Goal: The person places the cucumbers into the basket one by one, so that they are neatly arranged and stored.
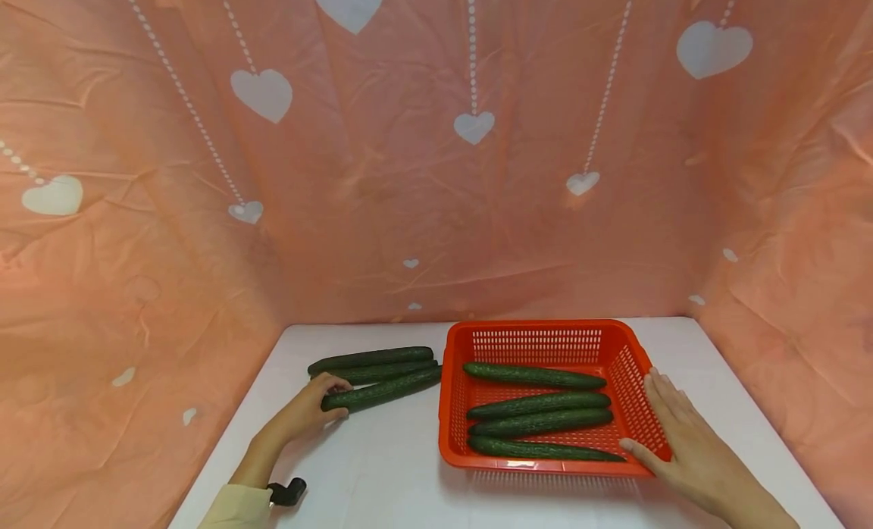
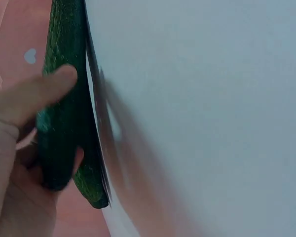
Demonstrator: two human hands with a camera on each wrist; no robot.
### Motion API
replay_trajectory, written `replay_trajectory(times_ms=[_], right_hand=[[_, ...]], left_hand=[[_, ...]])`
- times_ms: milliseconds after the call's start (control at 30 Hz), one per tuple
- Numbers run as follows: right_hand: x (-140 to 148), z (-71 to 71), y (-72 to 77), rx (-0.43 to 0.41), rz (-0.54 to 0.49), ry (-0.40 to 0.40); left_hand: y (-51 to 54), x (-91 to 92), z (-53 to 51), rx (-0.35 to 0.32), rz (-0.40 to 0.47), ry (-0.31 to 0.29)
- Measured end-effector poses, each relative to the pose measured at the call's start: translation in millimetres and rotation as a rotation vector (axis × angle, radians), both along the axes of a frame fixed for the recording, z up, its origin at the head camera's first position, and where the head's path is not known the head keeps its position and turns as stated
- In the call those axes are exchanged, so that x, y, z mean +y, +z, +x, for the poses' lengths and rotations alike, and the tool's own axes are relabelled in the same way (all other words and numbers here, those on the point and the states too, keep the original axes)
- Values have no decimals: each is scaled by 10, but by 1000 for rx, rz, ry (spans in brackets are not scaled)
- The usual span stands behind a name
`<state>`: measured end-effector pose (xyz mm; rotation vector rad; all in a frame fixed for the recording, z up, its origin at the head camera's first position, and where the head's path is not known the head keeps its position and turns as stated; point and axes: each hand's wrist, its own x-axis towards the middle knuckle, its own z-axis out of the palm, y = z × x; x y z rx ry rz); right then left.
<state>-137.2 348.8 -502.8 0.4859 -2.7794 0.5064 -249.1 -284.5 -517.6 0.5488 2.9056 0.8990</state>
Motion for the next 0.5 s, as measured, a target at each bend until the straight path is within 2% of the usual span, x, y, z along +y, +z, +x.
replay_trajectory(times_ms=[100,300,500], right_hand=[[-2,-8,9,2,-2,5],[-2,-14,13,17,7,8],[2,-15,19,7,6,7]], left_hand=[[5,14,23,-1,2,1],[23,55,85,-16,42,56],[45,64,154,26,58,87]])
